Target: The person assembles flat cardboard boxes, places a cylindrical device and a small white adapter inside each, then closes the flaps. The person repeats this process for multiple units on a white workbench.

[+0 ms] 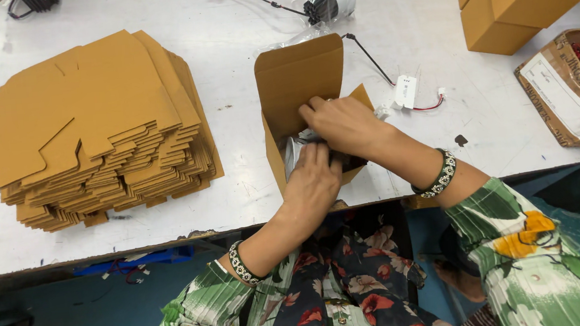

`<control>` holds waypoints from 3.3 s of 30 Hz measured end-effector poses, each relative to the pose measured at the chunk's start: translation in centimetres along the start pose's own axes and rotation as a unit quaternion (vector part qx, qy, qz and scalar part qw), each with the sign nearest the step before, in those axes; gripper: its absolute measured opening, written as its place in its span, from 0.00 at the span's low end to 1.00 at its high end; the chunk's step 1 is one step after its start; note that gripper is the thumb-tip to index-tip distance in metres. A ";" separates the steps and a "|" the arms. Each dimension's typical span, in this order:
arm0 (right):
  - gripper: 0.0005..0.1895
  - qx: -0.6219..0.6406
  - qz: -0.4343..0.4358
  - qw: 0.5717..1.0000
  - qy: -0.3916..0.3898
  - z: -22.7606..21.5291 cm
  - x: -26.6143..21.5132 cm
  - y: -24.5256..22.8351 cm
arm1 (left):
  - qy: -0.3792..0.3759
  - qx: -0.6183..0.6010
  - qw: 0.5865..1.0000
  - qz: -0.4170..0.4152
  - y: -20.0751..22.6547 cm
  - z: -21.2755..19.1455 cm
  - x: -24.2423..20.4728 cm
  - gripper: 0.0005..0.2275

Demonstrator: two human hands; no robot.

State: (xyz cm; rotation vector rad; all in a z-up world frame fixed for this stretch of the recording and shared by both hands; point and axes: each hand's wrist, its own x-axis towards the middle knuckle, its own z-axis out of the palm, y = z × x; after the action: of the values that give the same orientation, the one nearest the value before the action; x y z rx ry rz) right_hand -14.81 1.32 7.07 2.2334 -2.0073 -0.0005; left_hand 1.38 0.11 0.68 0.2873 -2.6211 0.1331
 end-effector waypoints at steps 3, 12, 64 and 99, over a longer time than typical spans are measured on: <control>0.08 -0.026 0.022 0.999 -0.025 0.5 0.4 0.1 | 0.007 -0.002 1.000 0.000 0.1 -0.5 -0.2 0.12; 0.16 0.054 0.042 0.998 0.009 0.1 -1.4 -0.2 | 0.047 0.008 0.999 0.020 -0.4 -0.8 -0.1 0.12; 0.19 0.494 0.220 0.772 0.334 3.7 -13.1 -2.1 | 0.098 -0.285 0.953 -0.035 -0.5 -0.3 1.6 0.06; 0.37 0.840 0.033 0.514 0.172 9.2 -6.5 1.5 | -0.128 -0.277 0.947 -0.099 -2.1 0.2 3.5 0.10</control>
State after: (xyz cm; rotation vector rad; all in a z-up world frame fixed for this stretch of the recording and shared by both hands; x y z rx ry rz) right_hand -17.89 6.65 -2.50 1.9535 -1.6637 3.2307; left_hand -1.23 -2.55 2.28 0.3801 -2.7235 -0.7446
